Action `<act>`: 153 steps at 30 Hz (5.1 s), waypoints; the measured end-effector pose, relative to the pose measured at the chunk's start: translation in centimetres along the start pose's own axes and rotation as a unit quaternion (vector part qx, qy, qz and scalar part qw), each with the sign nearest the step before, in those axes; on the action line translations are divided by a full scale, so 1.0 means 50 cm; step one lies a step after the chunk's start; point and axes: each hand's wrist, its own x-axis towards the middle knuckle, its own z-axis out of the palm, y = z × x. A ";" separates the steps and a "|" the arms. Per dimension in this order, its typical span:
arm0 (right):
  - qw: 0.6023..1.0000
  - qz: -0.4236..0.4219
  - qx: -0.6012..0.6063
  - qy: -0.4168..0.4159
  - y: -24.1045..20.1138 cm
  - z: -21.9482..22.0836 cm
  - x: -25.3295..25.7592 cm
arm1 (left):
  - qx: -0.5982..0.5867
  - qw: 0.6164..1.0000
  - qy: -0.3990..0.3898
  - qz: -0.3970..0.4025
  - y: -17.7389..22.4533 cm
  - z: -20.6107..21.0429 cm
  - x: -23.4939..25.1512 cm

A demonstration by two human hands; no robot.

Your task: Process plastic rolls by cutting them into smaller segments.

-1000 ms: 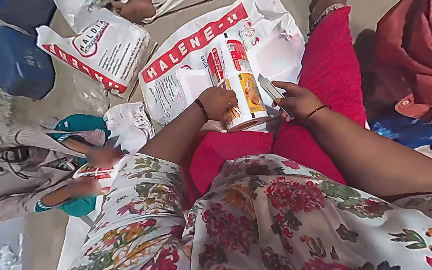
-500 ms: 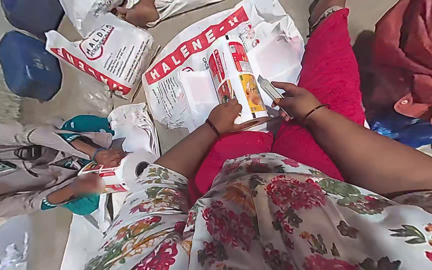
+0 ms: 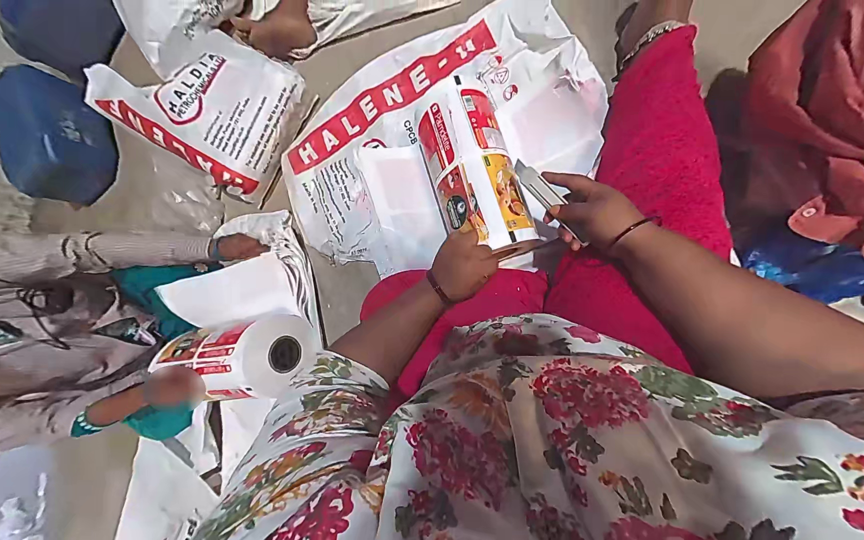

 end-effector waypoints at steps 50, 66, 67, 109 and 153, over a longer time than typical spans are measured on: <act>1.000 0.011 0.012 -0.024 -0.005 -0.002 -0.004 | -0.053 0.969 -0.017 -0.241 -0.124 -0.057 0.089; 0.999 -0.003 0.021 -0.026 -0.001 -0.004 -0.007 | -0.029 0.997 -0.020 -0.066 -0.179 -0.038 0.065; 0.999 -0.003 0.023 -0.027 0.000 -0.004 -0.008 | -0.023 0.998 -0.016 -0.062 -0.180 -0.037 0.064; 0.999 0.018 0.026 -0.015 0.006 0.008 0.001 | -0.150 0.827 -0.086 -0.534 -0.110 -0.068 0.131; 0.745 0.092 -0.658 -0.052 -0.393 0.212 0.287 | -0.371 0.858 0.011 -0.355 -0.246 -0.037 0.023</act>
